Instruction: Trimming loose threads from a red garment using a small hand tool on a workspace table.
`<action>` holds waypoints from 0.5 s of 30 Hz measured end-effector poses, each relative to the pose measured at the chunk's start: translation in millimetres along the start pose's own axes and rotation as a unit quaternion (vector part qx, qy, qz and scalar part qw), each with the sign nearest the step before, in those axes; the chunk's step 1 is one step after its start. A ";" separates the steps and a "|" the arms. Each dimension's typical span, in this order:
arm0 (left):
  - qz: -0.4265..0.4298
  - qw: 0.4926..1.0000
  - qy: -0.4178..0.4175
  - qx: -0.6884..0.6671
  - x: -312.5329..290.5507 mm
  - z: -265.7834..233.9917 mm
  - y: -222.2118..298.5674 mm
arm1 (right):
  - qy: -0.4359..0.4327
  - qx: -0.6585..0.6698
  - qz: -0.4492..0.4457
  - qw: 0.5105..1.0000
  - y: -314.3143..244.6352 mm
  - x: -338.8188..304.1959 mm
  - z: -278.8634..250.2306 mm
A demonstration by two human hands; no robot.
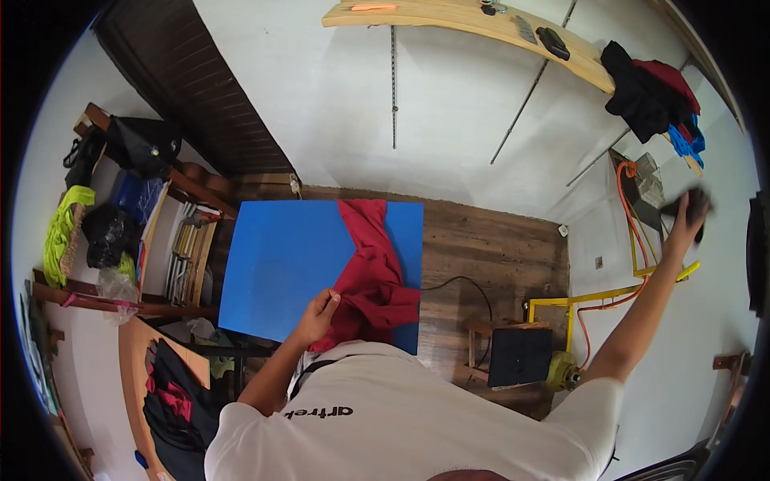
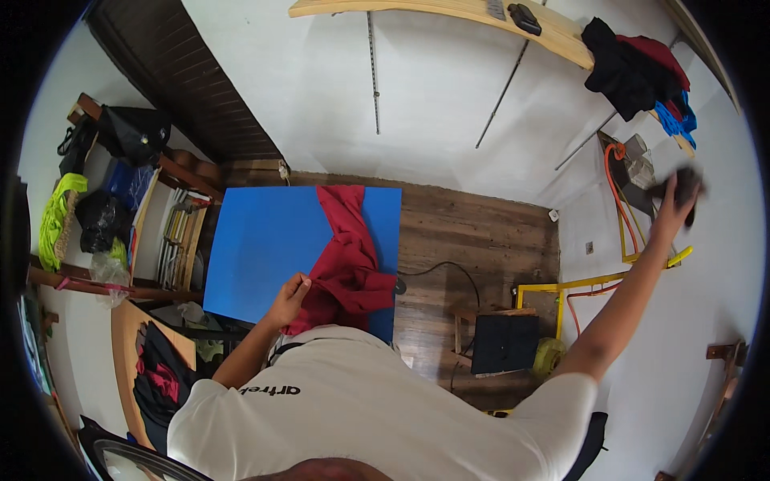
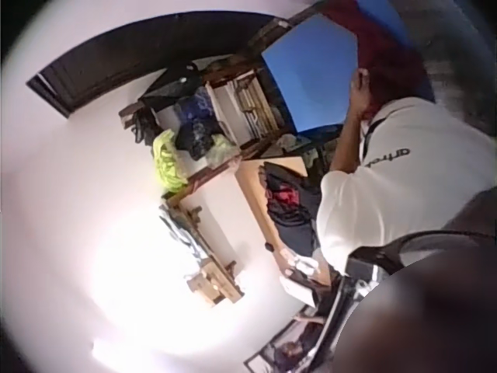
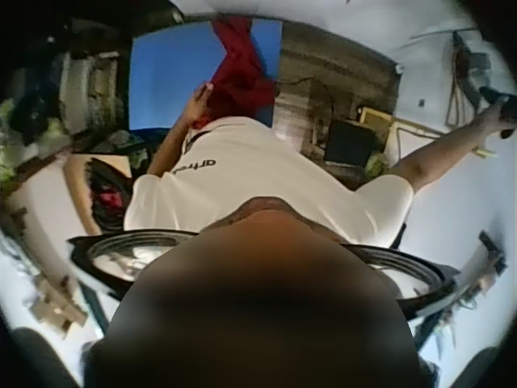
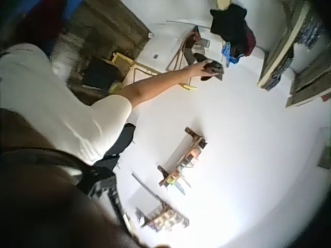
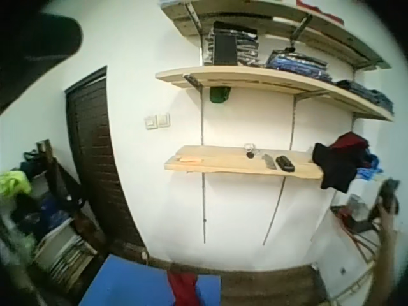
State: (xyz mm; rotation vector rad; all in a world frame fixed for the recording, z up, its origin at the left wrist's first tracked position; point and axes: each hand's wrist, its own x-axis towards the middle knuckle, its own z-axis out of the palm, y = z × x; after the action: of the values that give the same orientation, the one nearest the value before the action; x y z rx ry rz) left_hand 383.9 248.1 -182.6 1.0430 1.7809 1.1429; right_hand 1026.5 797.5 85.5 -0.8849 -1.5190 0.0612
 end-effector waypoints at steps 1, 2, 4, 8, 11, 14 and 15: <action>-0.017 1.000 -0.006 -0.020 -1.1 -1.3 2.0 | 0.024 -0.151 -0.071 0.986 -15.1 49.8 19.3; -0.020 0.999 -0.012 -0.032 -2.6 -1.1 3.2 | 0.017 -0.222 -0.087 0.971 -29.6 88.7 37.5; -0.010 1.000 -0.007 -0.028 -5.1 2.0 4.4 | -0.038 -0.182 -0.088 0.979 -50.1 120.4 72.5; 0.018 1.000 0.004 -0.019 -9.4 2.5 4.7 | 0.162 -0.091 0.045 0.982 -51.6 63.0 155.9; -0.004 1.000 -0.001 0.013 -18.4 -8.6 6.9 | 0.210 0.196 0.435 0.853 -34.2 11.4 172.4; -0.025 0.999 0.010 0.030 -28.5 -22.2 6.8 | 0.239 0.453 0.482 0.711 16.6 2.8 141.4; -0.009 0.999 0.026 0.037 -31.1 -23.6 6.1 | 0.127 0.483 0.363 0.787 45.1 -0.8 124.3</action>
State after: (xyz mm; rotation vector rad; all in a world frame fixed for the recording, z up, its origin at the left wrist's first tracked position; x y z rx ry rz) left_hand 375.7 214.0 -164.4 1.0458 1.8823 1.1098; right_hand 940.1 885.5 37.8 -0.5250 -0.6282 1.1410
